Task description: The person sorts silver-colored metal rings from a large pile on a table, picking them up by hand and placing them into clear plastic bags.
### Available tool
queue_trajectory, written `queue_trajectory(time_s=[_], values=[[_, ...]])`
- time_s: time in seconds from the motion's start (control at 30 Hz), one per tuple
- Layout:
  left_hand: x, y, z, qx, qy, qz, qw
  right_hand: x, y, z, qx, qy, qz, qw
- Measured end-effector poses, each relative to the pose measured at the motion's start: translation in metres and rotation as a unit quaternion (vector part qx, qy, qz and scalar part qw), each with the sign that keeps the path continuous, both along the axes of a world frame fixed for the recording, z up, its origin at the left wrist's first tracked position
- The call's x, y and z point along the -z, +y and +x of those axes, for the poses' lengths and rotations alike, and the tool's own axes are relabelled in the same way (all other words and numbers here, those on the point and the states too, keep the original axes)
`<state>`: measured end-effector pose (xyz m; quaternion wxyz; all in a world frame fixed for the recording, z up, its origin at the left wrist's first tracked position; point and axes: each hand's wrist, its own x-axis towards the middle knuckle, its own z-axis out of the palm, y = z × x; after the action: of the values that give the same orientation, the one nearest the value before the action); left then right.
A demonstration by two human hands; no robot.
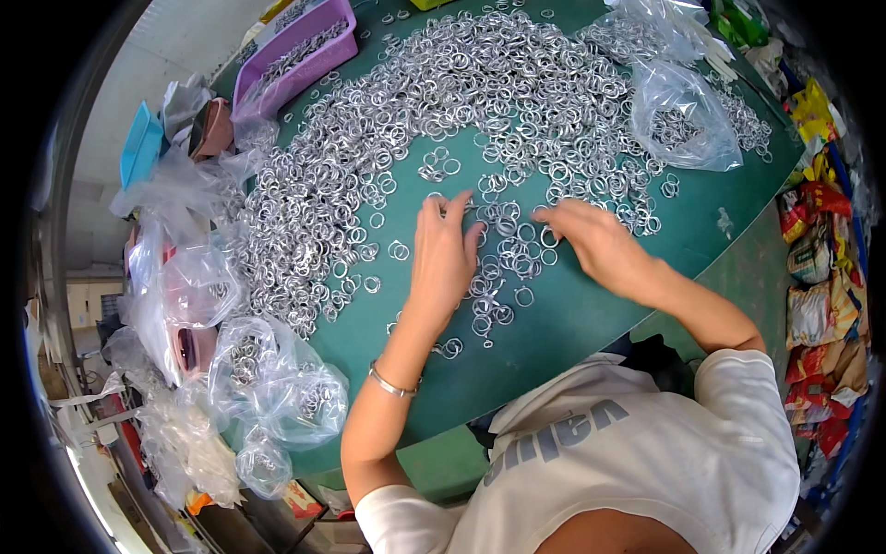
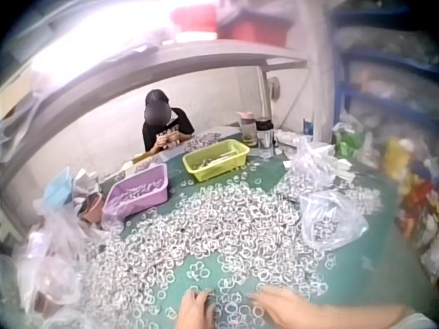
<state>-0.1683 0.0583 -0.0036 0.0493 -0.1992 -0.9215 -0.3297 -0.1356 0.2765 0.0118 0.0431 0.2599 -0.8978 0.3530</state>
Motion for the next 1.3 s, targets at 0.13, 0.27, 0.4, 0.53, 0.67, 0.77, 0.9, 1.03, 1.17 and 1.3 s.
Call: queue_trajectory(time_s=[0.13, 0.27, 0.4, 0.53, 0.67, 0.77, 0.9, 1.03, 1.17, 1.3], values=[[0.014, -0.005, -0.014, -0.024, 0.022, 0.013, 0.999, -0.008, -0.018, -0.024, 0.005, 0.028, 0.048, 0.998], [-0.008, -0.005, -0.010, -0.119, -0.135, 0.111, 0.977, 0.009, -0.035, -0.031, 0.001, -0.005, 0.136, 0.991], [-0.010, -0.017, 0.002, -0.082, -0.213, 0.274, 0.934, -0.005, -0.011, -0.043, 0.014, -0.233, -0.238, 0.943], [-0.016, -0.009, 0.011, -0.055, -0.270, 0.340, 0.899, -0.006, 0.026, -0.045, 0.013, -0.564, -0.600, 0.566], [-0.026, 0.012, 0.017, -0.010, -0.232, 0.274, 0.933, -0.013, 0.027, -0.025, 0.041, -0.566, -0.569, 0.595], [-0.028, 0.036, 0.017, 0.043, -0.194, 0.276, 0.940, -0.015, 0.018, -0.012, 0.019, -0.553, -0.484, 0.678], [-0.044, 0.056, 0.017, 0.023, -0.201, 0.271, 0.941, -0.004, 0.024, -0.013, 0.007, -0.526, -0.445, 0.725], [-0.029, 0.051, 0.017, 0.043, -0.029, 0.038, 0.998, -0.014, 0.042, -0.019, 0.017, -0.496, -0.600, 0.628], [-0.002, 0.060, 0.021, 0.110, 0.030, -0.015, 0.993, -0.002, 0.062, -0.031, -0.013, -0.491, -0.612, 0.620], [-0.004, 0.057, 0.020, 0.094, 0.060, 0.021, 0.993, -0.024, 0.058, -0.040, 0.064, -0.387, -0.391, 0.832]])
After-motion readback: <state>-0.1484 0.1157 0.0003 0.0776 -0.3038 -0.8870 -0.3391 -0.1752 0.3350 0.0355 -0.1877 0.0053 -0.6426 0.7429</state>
